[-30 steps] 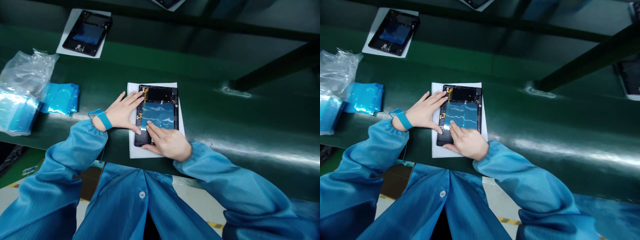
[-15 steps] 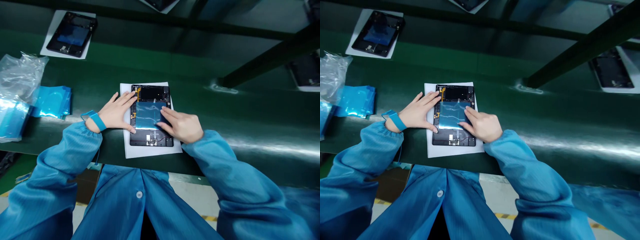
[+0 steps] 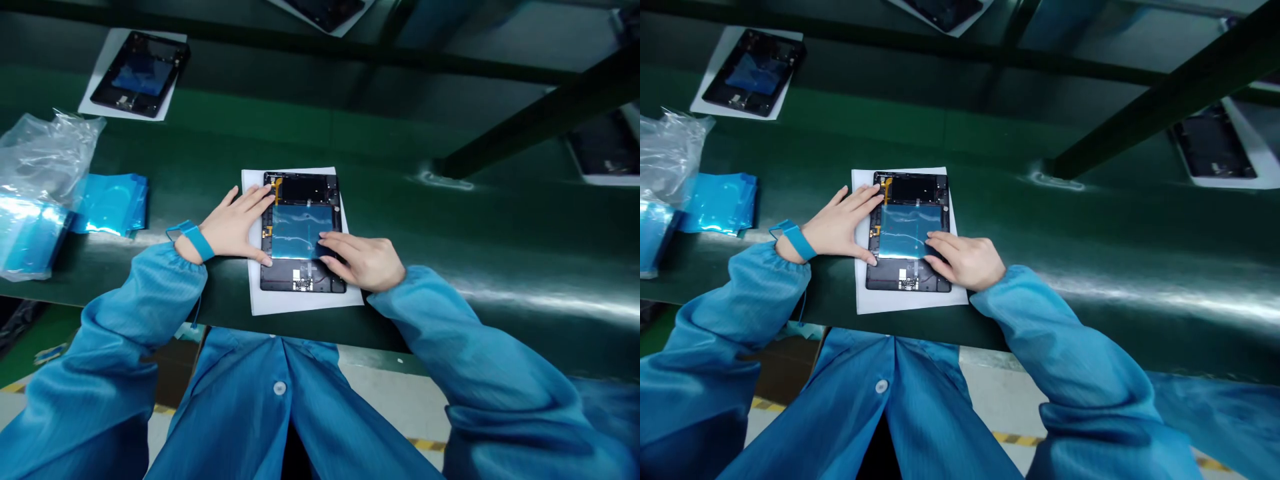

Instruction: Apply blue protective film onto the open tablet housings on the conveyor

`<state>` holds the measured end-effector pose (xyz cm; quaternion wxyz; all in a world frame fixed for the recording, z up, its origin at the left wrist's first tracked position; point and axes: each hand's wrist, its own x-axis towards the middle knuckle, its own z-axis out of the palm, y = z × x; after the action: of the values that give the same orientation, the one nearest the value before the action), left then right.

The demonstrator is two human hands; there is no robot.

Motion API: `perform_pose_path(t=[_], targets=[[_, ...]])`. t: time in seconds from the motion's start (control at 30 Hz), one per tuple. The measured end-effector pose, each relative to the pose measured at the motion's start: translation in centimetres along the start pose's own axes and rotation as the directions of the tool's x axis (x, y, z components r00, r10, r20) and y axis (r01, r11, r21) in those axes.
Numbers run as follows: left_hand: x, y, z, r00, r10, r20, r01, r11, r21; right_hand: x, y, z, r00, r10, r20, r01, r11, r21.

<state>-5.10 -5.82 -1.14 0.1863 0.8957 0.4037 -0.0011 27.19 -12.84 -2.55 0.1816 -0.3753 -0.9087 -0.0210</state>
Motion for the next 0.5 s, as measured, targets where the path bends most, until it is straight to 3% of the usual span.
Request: perform_pose_path(t=[0.2,0.4,0.5], targets=[[0.1,0.0,0.0,1.000,0.006,0.001,-0.006,1.000,-0.012,1.8,1.2,0.0,0.975,0.171,0.139,-0.159,0.983,-0.096],[0.1,0.2,-0.2,1.000,0.001,0.018,0.000,1.000,-0.010,-1.1,0.4,-2.0,0.975,-0.067,0.214,0.077,0.996,-0.043],[0.1,0.3,-0.2,1.000,0.008,0.017,-0.007,1.000,-0.017,-2.2,0.4,-2.4,0.965,-0.081,0.250,0.082,0.997,0.005]])
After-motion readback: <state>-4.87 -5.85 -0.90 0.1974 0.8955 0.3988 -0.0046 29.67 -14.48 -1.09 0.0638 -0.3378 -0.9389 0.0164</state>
